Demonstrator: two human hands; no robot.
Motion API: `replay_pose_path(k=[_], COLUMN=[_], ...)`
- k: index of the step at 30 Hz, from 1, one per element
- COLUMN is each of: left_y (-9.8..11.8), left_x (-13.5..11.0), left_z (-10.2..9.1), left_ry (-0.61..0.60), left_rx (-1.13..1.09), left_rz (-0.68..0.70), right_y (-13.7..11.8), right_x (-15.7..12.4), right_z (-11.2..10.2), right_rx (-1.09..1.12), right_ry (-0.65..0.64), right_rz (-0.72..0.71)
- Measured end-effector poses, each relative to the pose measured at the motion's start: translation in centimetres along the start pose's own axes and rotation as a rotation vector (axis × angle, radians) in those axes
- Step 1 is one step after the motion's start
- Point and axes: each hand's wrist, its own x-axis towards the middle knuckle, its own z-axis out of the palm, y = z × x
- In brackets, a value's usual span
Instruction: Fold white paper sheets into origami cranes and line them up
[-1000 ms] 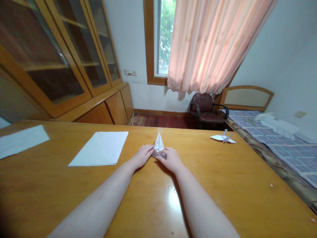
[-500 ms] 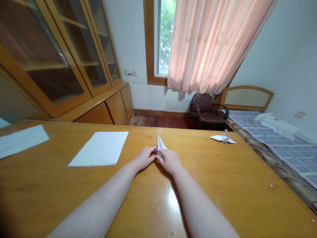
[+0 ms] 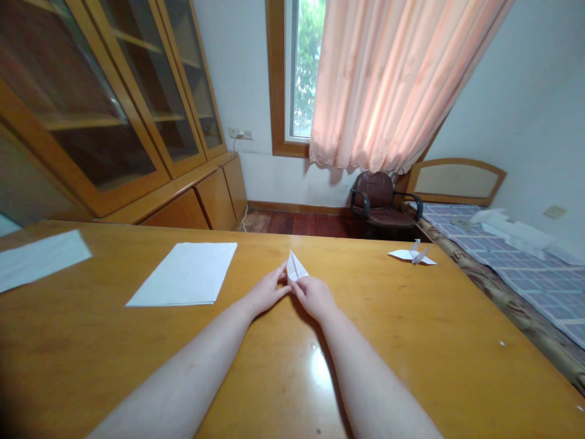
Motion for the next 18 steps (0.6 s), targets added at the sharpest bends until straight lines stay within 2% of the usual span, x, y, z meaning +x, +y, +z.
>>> replay_pose_path(k=[4,11,18], left_y=[-0.6,-1.1,-0.9], left_x=[0.2,0.5,0.5], left_z=[0.2,0.8,1.0], left_ry=[-0.01,0.05,0.105], left_rx=[0.019,0.078,0.069], left_rz=[0.018,-0.076,-0.121], right_y=[0.7,1.6,1.7], right_x=[0.4,0.8,0.9], right_z=[0.6,1.1,1.3], right_rx=[0.064,0.12,0.247], right_ry=[0.052,0.116,0.177], right_rz=[0.076,0.137,0.05])
